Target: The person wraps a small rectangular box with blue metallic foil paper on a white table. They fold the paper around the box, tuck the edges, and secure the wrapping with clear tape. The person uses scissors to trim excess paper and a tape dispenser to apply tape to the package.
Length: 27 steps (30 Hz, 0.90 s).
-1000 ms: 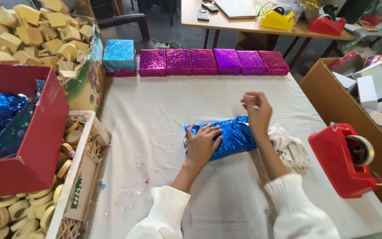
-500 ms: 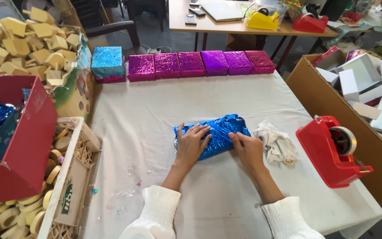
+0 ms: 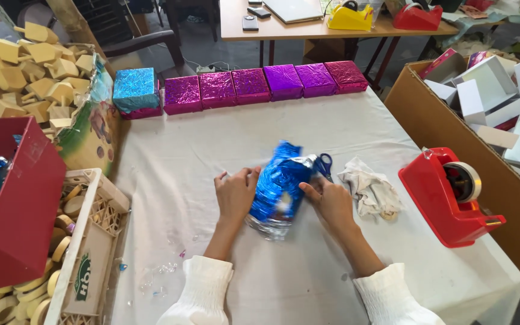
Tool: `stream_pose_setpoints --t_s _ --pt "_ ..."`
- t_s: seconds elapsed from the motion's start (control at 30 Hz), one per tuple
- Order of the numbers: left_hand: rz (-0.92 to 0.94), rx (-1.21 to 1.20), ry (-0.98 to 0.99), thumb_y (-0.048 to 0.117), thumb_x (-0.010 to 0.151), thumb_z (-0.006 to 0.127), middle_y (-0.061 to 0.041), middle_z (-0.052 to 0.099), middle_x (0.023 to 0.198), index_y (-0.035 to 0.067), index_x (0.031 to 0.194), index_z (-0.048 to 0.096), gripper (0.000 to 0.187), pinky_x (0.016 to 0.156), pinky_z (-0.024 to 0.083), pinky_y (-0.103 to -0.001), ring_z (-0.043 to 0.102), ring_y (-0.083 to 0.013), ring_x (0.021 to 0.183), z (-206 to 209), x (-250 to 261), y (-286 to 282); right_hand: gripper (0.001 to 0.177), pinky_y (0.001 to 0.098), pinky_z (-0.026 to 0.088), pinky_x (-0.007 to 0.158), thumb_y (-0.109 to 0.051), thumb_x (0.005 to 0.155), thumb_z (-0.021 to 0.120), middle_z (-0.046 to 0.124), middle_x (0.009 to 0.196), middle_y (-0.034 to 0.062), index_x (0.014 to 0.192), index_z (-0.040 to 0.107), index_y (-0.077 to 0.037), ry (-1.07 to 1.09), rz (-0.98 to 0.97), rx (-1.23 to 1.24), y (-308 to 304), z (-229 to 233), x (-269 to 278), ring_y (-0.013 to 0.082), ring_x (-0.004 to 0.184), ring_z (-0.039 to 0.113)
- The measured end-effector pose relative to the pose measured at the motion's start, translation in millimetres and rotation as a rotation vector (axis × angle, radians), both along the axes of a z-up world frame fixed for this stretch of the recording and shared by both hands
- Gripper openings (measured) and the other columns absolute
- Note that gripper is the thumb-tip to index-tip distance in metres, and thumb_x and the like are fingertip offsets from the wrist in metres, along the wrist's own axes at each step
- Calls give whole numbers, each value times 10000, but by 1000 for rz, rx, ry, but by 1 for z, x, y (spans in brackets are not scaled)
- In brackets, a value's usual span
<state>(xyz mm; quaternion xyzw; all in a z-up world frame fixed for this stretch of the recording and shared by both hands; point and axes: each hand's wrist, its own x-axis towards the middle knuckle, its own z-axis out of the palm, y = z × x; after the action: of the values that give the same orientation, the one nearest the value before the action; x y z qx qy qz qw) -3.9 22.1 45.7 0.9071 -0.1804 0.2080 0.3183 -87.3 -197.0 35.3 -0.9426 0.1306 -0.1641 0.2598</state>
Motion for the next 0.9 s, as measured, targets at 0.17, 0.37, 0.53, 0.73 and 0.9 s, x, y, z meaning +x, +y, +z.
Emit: stream_pose_setpoints --t_s 0.17,0.37,0.53,0.73,0.9 --pt "-113 -152 682 575 987 495 16 694 575 205 972 787 472 810 580 -382 762 -222 659 23 -5 5 579 379 565 744 -549 950 587 778 906 149 1305 702 -106 -56 28 232 1 -10 10 266 831 756" --pt "77 -85 399 576 921 511 -55 770 938 200 1030 798 486 745 554 -451 730 -293 882 -31 13 -3 541 332 567 776 -453 941 644 783 946 157 1313 682 -62 -89 7 413 -12 -34 23 222 854 765" --pt "-40 -74 443 636 978 466 -146 716 1199 144 1088 796 603 892 552 -470 695 -352 1074 -42 15 -10 540 308 566 845 -466 940 675 773 1071 141 1264 694 -34 -98 77 485 -13 -44 28 213 967 740" --pt "-75 -324 505 585 875 665 -147 727 1285 120 1267 715 610 940 582 -380 755 -293 1100 -23 19 -11 623 315 545 870 -300 969 661 678 1285 191 1516 482 -60 -204 297 1186 -20 -62 43 195 1084 686" --pt "-282 -550 343 430 726 893 -135 683 1342 39 1290 655 726 966 548 -387 661 -270 1233 -19 21 -11 625 319 540 958 -197 983 650 579 1430 93 1536 389 -67 -392 416 1049 -13 -42 35 168 1168 630"
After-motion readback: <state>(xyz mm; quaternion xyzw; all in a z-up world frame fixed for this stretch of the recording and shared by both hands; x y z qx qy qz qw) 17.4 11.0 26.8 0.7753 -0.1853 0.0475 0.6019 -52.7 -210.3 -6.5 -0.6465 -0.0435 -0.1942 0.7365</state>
